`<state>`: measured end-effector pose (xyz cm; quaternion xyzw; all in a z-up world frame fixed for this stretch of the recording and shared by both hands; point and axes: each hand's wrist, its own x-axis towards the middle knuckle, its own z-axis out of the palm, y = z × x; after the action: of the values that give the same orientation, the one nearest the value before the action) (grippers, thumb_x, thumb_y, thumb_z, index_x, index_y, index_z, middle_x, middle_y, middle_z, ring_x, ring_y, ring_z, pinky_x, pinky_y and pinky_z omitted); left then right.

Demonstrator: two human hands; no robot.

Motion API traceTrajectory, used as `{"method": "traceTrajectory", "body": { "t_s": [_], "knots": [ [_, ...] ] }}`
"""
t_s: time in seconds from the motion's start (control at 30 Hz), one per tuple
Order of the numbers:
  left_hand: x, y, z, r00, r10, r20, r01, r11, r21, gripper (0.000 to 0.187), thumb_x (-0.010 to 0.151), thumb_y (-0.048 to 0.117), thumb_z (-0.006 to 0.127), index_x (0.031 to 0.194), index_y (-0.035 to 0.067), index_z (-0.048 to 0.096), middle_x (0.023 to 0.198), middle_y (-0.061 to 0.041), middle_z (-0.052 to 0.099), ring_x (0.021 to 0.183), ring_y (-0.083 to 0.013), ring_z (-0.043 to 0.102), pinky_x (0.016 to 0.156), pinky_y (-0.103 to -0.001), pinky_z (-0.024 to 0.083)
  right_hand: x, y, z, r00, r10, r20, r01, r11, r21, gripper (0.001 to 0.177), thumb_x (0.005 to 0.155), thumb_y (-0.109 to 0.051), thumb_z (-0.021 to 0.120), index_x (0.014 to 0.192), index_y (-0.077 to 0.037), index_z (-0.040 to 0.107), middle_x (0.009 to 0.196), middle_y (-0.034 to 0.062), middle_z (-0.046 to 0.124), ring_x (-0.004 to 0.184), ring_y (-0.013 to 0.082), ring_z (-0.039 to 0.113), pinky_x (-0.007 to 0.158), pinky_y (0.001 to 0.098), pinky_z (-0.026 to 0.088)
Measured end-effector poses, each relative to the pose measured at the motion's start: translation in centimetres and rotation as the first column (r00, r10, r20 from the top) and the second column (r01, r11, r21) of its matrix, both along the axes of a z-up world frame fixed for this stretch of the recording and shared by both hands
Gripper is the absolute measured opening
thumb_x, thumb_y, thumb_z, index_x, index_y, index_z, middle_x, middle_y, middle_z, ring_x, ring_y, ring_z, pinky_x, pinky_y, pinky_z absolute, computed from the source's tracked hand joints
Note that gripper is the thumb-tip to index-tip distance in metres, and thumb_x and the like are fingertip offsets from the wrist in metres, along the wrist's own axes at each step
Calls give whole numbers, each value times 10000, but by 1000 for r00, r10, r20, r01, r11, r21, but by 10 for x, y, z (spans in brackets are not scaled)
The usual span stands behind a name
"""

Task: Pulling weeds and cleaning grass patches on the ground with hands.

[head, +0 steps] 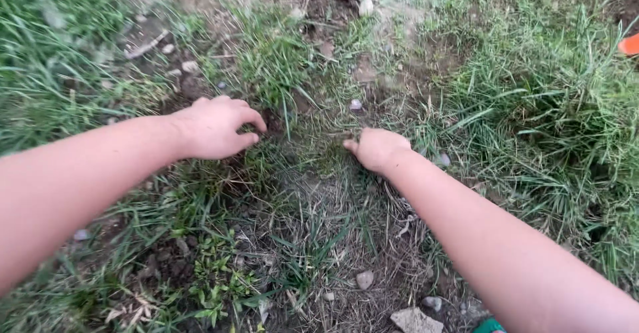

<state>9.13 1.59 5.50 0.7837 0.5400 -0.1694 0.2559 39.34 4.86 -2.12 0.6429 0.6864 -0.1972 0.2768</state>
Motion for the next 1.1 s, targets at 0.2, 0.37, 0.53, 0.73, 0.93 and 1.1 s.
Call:
{"method": "traceTrajectory", "body": {
  "t_s": [0.2, 0.37, 0.53, 0.73, 0.93, 1.1],
  "knots": [
    [4, 3, -8, 999, 34, 0, -34, 999, -18, 368, 996, 390, 536, 1334, 280, 631, 1458, -28, 561, 1381, -265, 521, 1218, -489, 353, 21, -6, -13, 999, 45, -29, -40, 989, 142, 410, 963, -404, 534, 1100, -99, 771, 1150, 145, 755, 1066, 335, 728, 916, 465, 573],
    [21, -17, -20, 998, -66, -9, 66, 997, -29, 416, 995, 398, 544, 1386, 269, 601, 1469, -28, 574, 1385, -261, 528, 1227, -480, 379, 11, -32, 5, 991, -124, -46, 130, 978, 162, 583, 991, -588, 536, 1126, -56, 732, 1172, 174, 720, 1083, 359, 692, 937, 477, 548],
    [46, -22, 0, 943, -264, -204, 258, 964, -57, 515, 986, 449, 522, 1477, 304, 468, 1485, -9, 502, 1447, -205, 413, 1251, -482, 275, 26, -27, -32, 975, -132, -178, 165, 969, 185, 443, 1002, -432, 555, 1129, -44, 727, 1166, 193, 711, 1067, 373, 689, 940, 482, 538],
    [99, -14, -4, 763, -514, -391, 545, 838, -36, 654, 973, 459, 544, 1562, 234, 373, 1509, -7, 485, 1439, -185, 426, 1220, -466, 318, 29, -31, -11, 937, -228, -264, 280, 943, 180, 346, 930, -336, 579, 1178, -129, 704, 1168, 148, 709, 1065, 354, 679, 918, 474, 536],
    [184, 10, -41, 862, -374, -343, 414, 909, 48, 539, 992, 285, 547, 1481, 66, 489, 1466, -172, 531, 1393, -271, 491, 1192, -511, 361, 24, -30, -17, 998, 41, -45, -26, 954, 298, 224, 925, -202, 597, 1027, -91, 763, 1065, 137, 761, 962, 286, 749, 831, 425, 595],
    [205, 6, -112, 983, 9, 181, -59, 961, 270, 721, 839, 333, 687, 1477, 146, 406, 1536, -147, 363, 1399, -375, 355, 1125, -550, 322, 44, -12, -51, 974, -100, -202, 161, 937, 311, 313, 941, -319, 547, 1034, -110, 762, 1087, 166, 733, 986, 310, 728, 842, 454, 582]
  ]
}}
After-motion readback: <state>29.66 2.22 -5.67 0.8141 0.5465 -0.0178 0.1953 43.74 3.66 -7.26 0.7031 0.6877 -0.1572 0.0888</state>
